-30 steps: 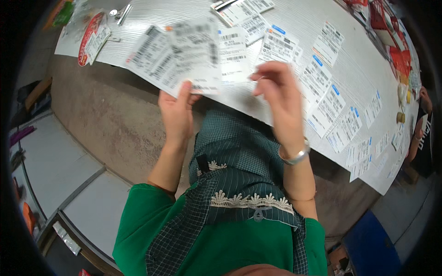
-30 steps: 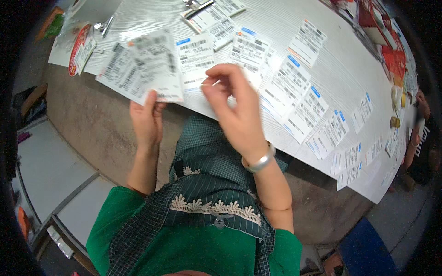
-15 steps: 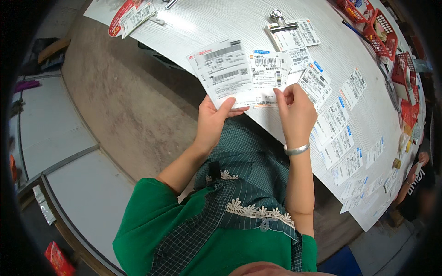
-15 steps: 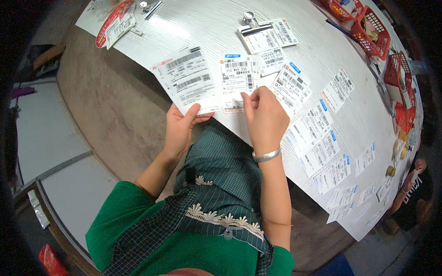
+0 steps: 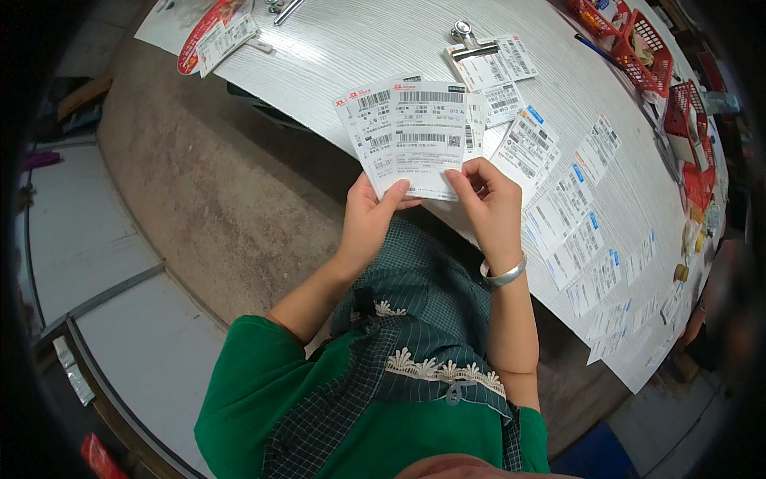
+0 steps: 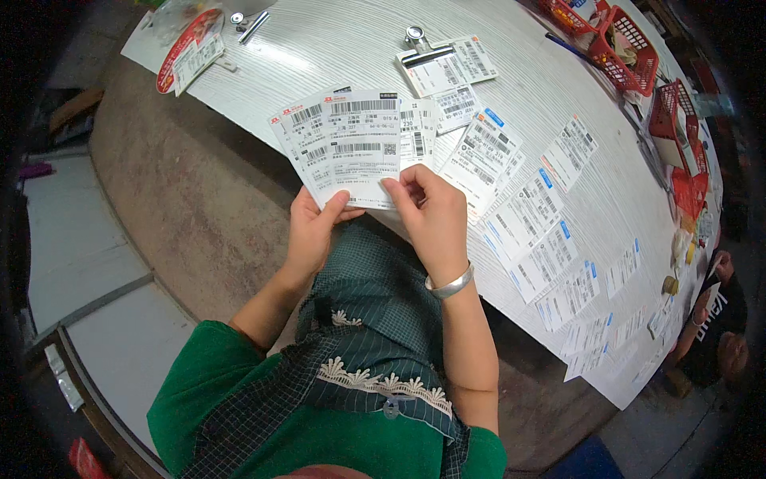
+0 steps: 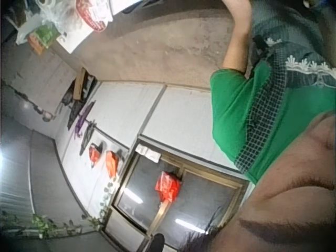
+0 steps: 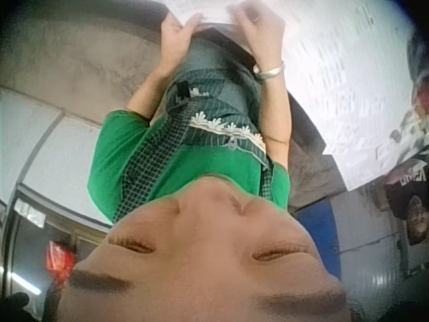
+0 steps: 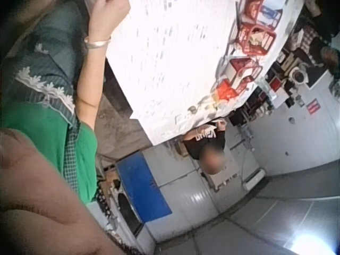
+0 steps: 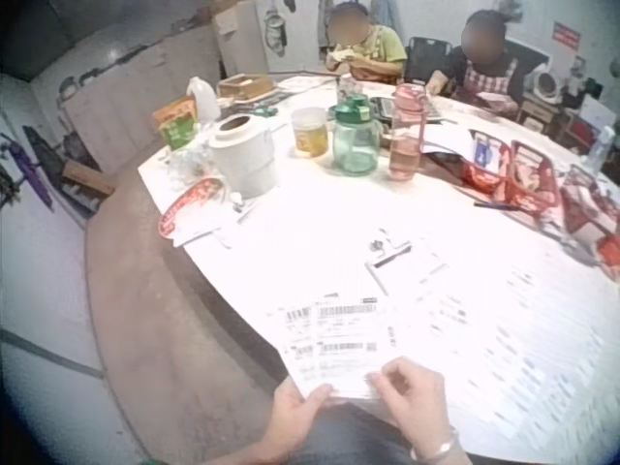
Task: The person sorts through a stack of shipping labels on a table by hand and secures several labels together using metal clips.
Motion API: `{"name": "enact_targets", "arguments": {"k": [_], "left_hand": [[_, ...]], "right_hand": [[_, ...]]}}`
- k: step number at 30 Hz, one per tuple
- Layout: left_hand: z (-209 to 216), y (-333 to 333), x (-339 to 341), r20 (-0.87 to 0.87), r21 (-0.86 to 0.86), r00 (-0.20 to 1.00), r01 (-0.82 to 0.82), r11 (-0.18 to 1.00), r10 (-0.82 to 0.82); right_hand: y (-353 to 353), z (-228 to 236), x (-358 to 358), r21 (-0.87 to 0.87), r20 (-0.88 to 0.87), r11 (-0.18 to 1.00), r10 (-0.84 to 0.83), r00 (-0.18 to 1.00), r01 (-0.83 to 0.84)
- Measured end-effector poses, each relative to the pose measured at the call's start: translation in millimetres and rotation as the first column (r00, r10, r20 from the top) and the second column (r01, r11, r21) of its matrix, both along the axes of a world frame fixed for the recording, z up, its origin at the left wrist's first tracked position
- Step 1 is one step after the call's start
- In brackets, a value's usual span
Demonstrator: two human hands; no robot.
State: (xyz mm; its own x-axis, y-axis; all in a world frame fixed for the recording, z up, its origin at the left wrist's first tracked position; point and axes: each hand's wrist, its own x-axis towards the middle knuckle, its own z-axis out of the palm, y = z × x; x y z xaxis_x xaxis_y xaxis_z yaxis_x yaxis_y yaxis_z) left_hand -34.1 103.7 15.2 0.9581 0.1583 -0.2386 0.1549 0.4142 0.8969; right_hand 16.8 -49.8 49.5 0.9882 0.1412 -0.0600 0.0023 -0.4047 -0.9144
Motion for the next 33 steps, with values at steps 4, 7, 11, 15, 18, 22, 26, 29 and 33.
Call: {"name": "enact_targets", "arguments": {"k": [4,7,11,15,18,22,26,29,33], "left_hand": [[0.4,-4.4,0.0,-0.022,-0.04,1.0,0.015,0.999,-0.015],[3.8,-8.1,1.5,-0.016,-0.082,0.997,0.073,0.994,-0.075],[11.8,-24.3,5.4,-0.028,-0.037,0.988,0.151,0.988,-0.152],[16.7,-47.0,6.9,-0.047,-0.012,0.968,0.248,0.969,-0.248],[13.2,-68.0,6.1,-0.055,-0.008,0.944,0.324,0.946,-0.324],[19.0,-104.3,4.1,-0.119,0.031,0.888,0.45,0.893,-0.443],[22.2,-135.6,0.9,-0.143,0.058,0.854,0.512,0.857,-0.501],[28.3,-157.5,0.4,-0.167,0.136,0.82,0.569,0.811,-0.548],[25.8,-169.3,-1.8,-0.143,0.208,0.814,0.581,0.787,-0.563]], "right_hand": [[-11.1,-3.7,-5.7,0.004,-0.041,1.0,-0.018,0.999,0.018],[-36.4,-9.9,-14.3,0.068,-0.037,0.985,-0.159,0.987,0.161],[-97.1,-1.5,-42.2,0.192,-0.062,0.893,-0.402,0.913,0.407],[-147.5,-4.0,-83.5,0.207,-0.073,0.83,-0.515,0.854,0.518],[-155.4,-2.3,-108.6,0.3,-0.133,0.779,-0.537,0.833,0.55],[-149.6,0.9,-121.0,0.395,-0.213,0.733,-0.513,0.832,0.553],[-160.2,0.2,-126.6,0.451,-0.193,0.667,-0.575,0.795,0.592],[-182.2,-3.2,-140.3,0.51,-0.195,0.592,-0.627,0.755,0.624],[-209.9,-17.7,-161.3,0.512,-0.225,0.474,-0.731,0.644,0.716]]}}
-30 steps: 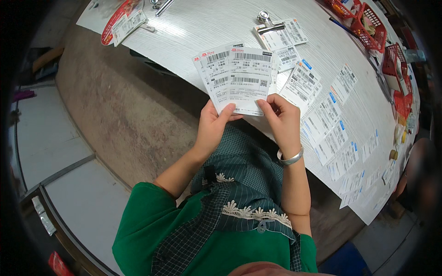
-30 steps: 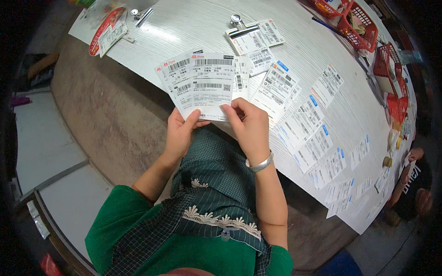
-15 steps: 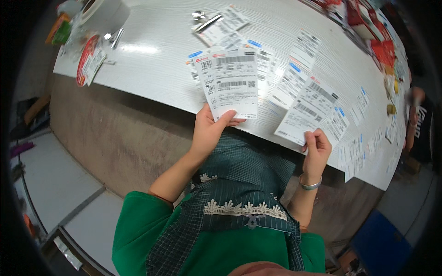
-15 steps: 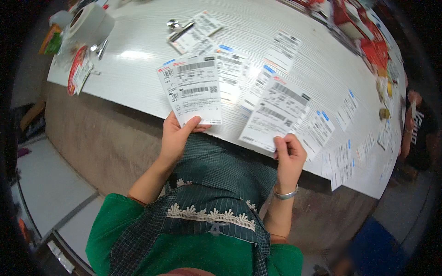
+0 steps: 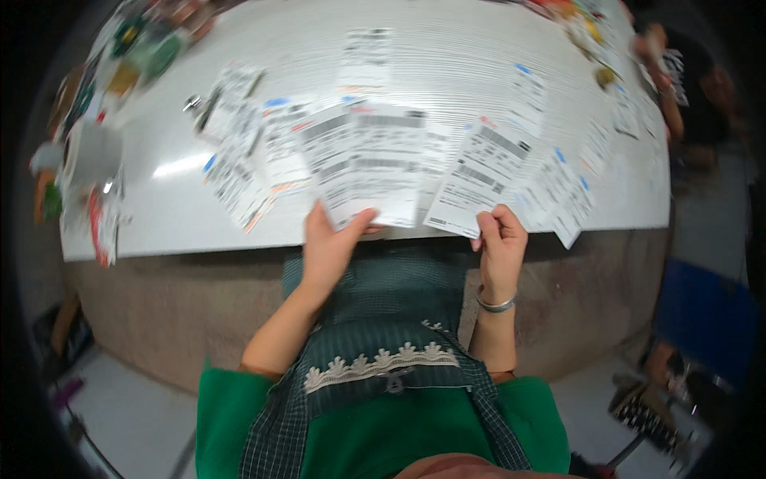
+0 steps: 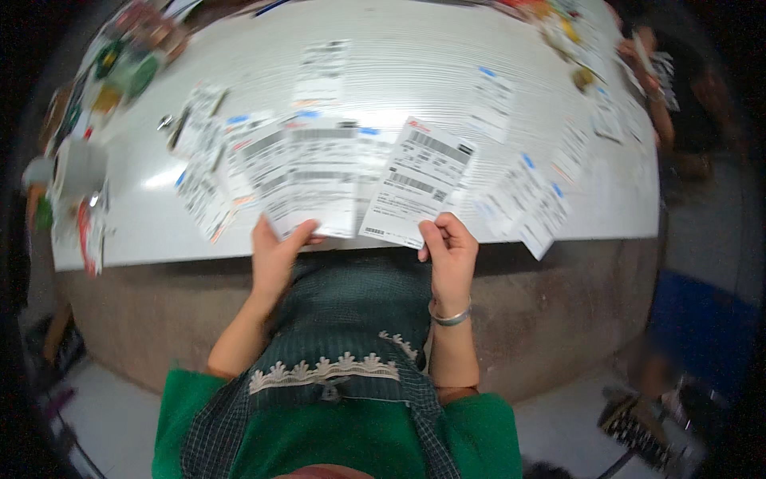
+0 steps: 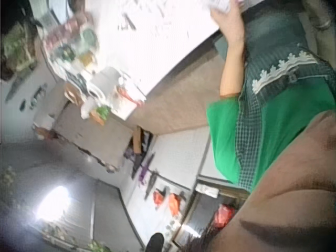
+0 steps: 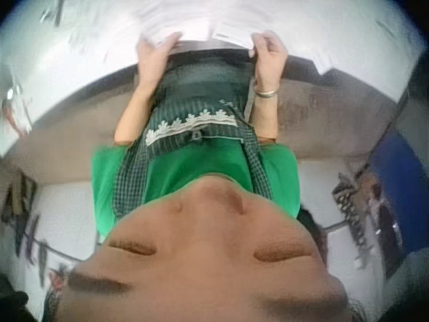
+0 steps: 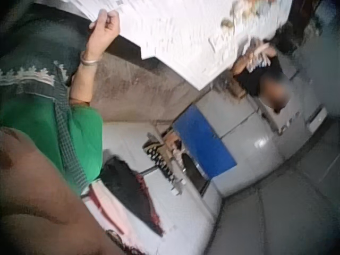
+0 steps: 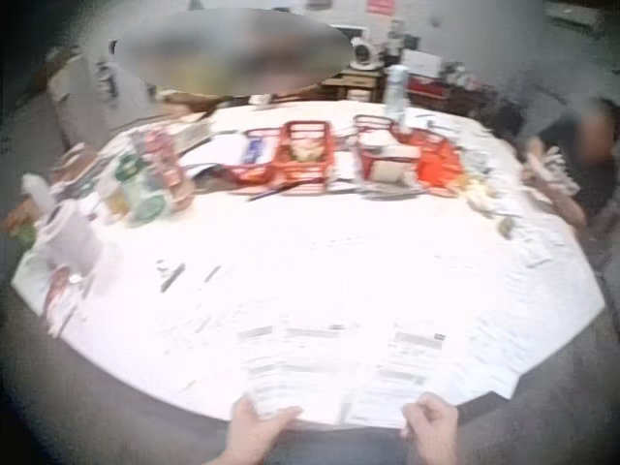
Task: The person sorts through a stack of shipping labels on a table by hand and secures several labels together using metal clips.
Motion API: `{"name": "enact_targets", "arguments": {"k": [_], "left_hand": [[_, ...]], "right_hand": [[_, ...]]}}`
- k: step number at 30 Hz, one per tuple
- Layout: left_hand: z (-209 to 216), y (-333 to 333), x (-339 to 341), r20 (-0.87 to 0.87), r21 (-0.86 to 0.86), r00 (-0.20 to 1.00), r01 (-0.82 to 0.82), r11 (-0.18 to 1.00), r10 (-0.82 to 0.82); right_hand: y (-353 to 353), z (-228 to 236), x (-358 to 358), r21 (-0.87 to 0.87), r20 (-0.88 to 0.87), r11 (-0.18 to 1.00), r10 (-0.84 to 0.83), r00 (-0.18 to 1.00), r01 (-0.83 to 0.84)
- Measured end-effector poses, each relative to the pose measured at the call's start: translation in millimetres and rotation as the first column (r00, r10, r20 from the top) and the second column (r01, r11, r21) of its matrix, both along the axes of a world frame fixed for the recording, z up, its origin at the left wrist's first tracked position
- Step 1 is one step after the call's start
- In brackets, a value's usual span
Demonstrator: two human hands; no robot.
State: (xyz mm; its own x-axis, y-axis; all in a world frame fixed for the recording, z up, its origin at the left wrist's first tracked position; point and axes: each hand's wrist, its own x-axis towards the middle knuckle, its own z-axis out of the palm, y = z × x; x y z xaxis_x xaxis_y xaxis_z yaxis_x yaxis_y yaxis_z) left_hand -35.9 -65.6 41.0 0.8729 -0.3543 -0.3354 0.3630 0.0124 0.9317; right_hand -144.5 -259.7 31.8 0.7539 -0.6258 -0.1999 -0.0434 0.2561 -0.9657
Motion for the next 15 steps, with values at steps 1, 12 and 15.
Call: {"name": "enact_targets", "arguments": {"k": [1,12,15], "left_hand": [[0.1,-1.1,-2.1,-0.015,-0.014,0.999,-0.041,0.999,0.04],[3.4,-12.3,-10.2,-0.021,0.019,1.0,-0.012,1.0,0.012],[1.2,-16.0,-13.1,-0.032,0.021,0.999,0.011,1.0,-0.01]], "right_hand": [[-12.1,-1.4,-5.0,-0.027,-0.029,0.999,-0.03,0.999,0.029],[-153.7,18.3,-40.6,-0.303,-0.025,0.854,-0.452,0.892,0.424],[-168.1,8.9,-11.1,-0.367,-0.104,0.887,-0.337,0.936,0.279]]}}
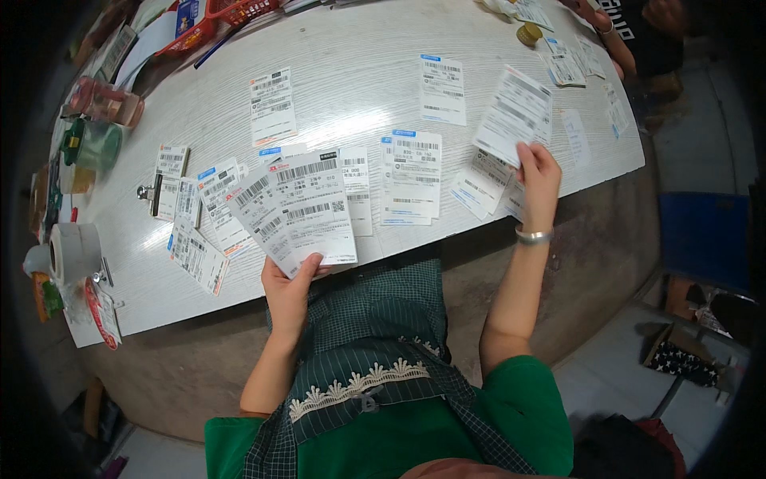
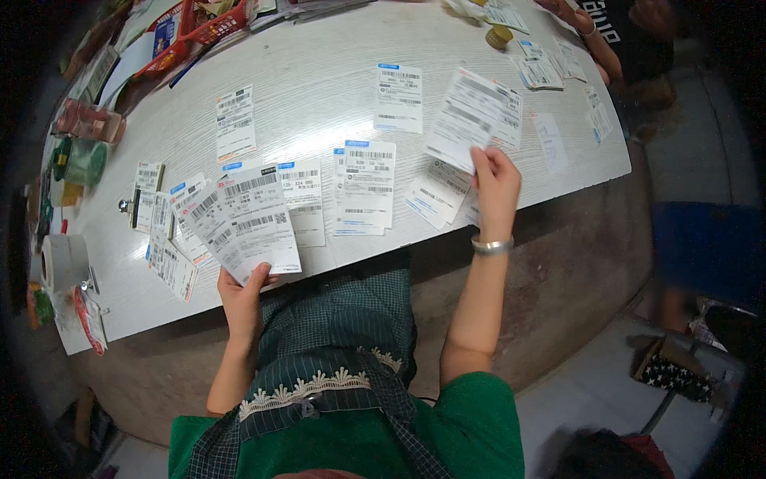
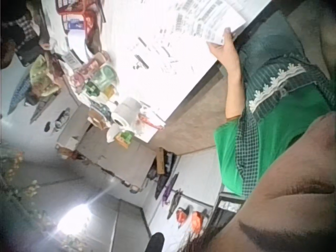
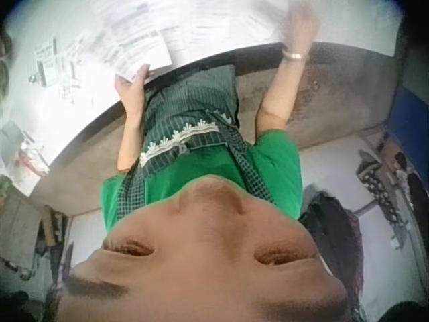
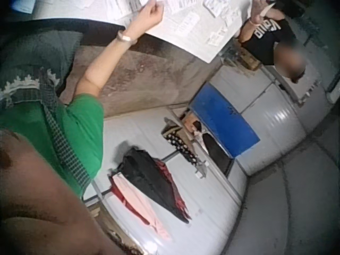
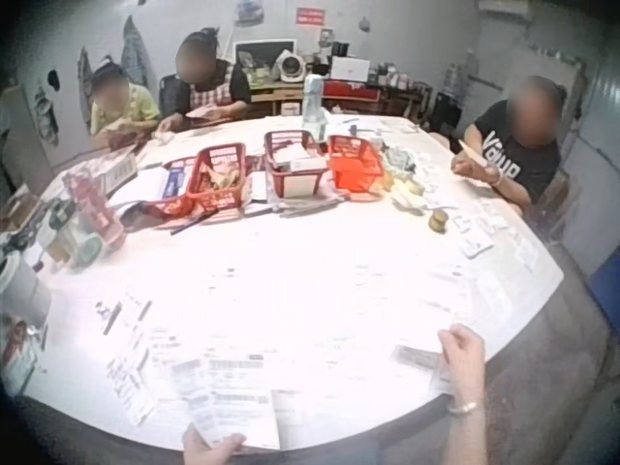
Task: The person sorts through a stack of shipping labels on a table by hand and secures several labels together using metal clips.
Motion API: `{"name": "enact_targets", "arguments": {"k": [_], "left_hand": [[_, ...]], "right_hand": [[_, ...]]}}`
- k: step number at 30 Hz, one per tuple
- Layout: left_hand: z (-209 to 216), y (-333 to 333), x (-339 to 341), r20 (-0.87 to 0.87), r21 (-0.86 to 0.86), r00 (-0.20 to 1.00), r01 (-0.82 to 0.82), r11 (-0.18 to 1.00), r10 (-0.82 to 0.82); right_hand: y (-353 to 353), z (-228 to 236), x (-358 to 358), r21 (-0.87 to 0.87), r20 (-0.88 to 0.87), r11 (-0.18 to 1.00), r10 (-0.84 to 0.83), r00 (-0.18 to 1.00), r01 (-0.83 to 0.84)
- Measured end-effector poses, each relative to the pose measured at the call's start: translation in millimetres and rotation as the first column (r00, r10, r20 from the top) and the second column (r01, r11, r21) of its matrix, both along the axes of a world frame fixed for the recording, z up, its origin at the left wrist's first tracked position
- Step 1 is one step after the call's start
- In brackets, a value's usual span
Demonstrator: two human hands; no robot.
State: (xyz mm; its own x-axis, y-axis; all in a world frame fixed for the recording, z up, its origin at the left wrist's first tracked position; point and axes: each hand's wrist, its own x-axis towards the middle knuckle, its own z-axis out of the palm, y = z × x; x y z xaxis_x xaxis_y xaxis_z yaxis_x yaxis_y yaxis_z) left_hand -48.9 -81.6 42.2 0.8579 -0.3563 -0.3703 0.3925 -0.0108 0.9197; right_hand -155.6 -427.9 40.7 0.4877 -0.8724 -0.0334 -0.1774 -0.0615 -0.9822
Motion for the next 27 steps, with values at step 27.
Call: {"name": "enact_targets", "arguments": {"k": [27], "left_hand": [[-14.8,67.9,20.6,-0.102,-0.205,0.968,-0.244,0.948,0.228]], "right_hand": [[165.2,-1.5,228.4,-0.302,-0.505,0.694,0.465,0.727,-0.653]]}}
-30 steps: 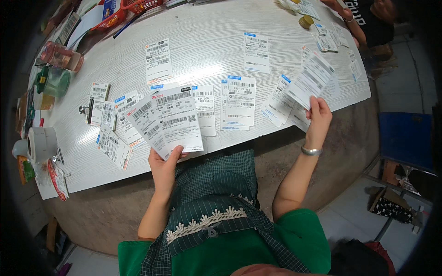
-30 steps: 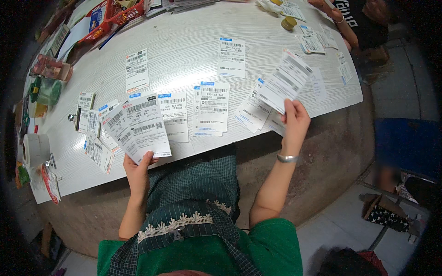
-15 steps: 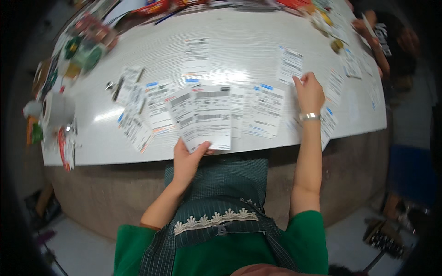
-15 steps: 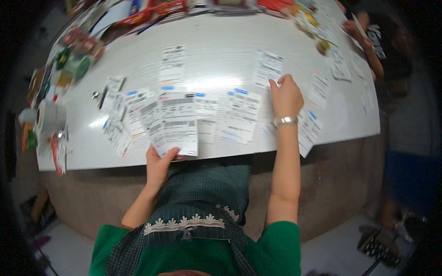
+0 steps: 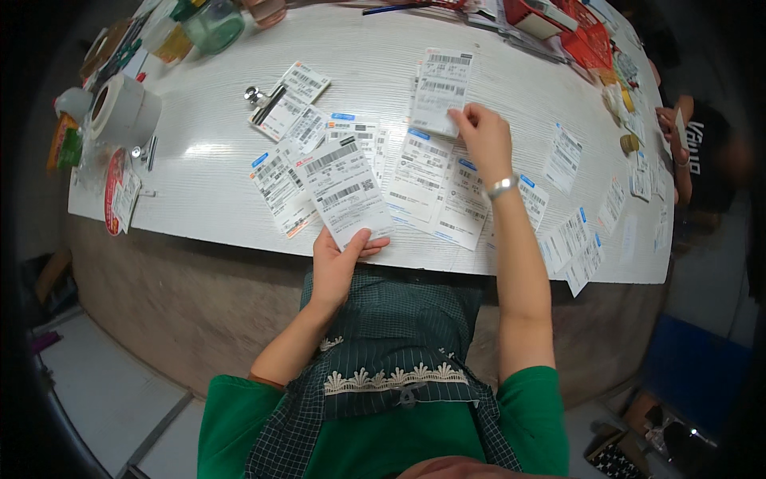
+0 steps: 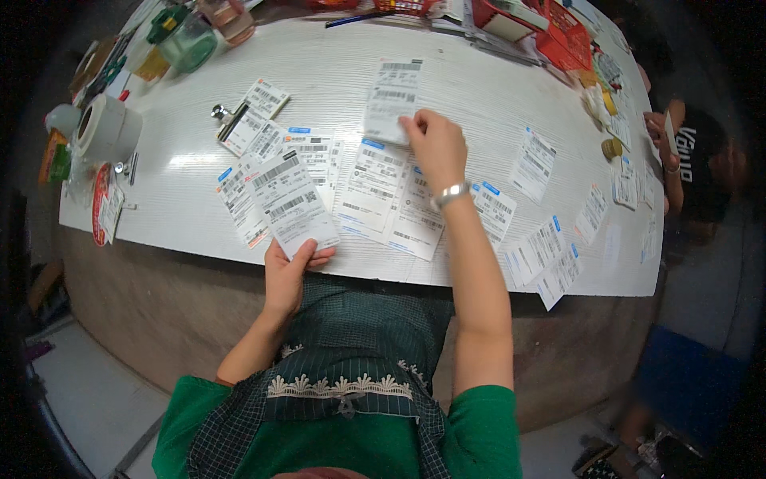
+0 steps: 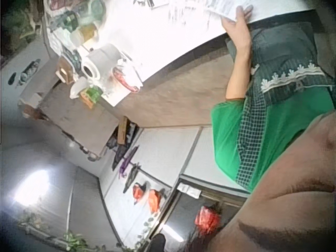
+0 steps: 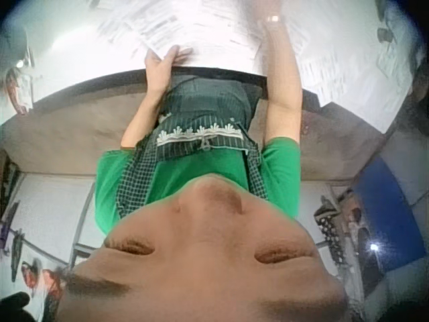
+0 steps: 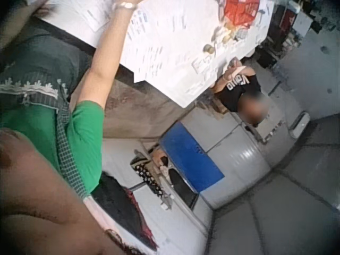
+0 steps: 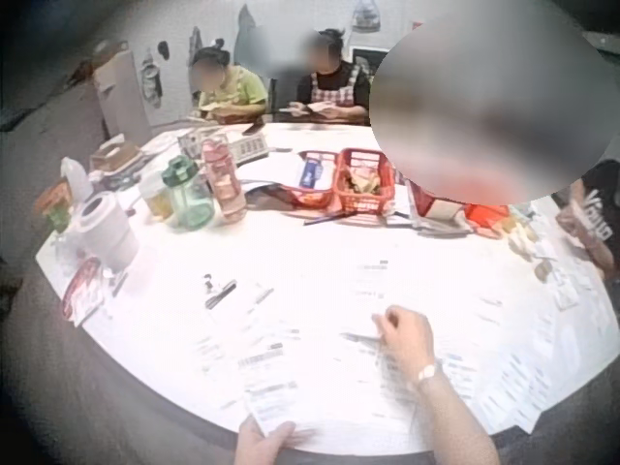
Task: The person sorts through a stack of shipping labels on a table by hand and secures several labels together using metal clips.
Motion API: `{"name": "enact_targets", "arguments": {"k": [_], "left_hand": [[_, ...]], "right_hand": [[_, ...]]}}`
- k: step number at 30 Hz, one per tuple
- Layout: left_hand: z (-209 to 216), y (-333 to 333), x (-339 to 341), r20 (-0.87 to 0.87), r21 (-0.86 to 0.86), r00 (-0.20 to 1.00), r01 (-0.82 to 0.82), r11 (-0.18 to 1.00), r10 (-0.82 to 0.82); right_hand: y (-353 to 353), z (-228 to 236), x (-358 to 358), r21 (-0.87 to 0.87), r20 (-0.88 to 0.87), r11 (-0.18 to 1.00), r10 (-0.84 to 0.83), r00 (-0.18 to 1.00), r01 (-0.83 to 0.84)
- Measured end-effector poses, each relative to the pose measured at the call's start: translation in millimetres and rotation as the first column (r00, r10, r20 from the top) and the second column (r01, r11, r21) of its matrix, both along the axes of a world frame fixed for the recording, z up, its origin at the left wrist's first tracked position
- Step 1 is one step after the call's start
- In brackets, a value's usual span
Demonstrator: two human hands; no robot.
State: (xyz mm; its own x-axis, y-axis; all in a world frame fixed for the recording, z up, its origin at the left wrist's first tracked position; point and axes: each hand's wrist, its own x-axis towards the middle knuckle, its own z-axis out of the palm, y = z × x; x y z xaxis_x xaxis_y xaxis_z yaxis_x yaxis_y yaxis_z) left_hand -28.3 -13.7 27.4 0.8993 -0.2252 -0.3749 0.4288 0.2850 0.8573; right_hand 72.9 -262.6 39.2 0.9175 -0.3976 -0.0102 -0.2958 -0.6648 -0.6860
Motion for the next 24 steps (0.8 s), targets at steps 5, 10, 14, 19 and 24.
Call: {"name": "enact_targets", "arguments": {"k": [5,10,14,19,24], "left_hand": [[5.1,7.3,4.5,-0.041,-0.03,0.997,0.064,0.997,-0.066],[-2.4,16.5,5.8,-0.067,-0.048,0.996,0.057,0.997,-0.06],[1.5,15.8,8.8,-0.069,-0.08,0.994,0.075,0.994,-0.081],[0.9,17.9,8.1,-0.05,-0.103,0.996,0.065,0.993,-0.07],[1.6,19.5,10.0,-0.044,-0.105,0.994,0.09,0.99,-0.095]], "right_hand": [[-5.1,-8.1,15.6,-0.423,-0.018,0.906,-0.042,0.999,0.03],[44.6,16.7,-25.7,0.052,0.084,0.992,0.108,0.991,-0.112],[76.2,22.0,-66.2,0.371,0.052,0.887,0.277,0.959,-0.276],[93.2,28.8,-81.6,0.447,-0.039,0.855,0.314,0.949,-0.265],[97.9,28.3,-86.9,0.4,-0.026,0.868,0.331,0.943,-0.293]]}}
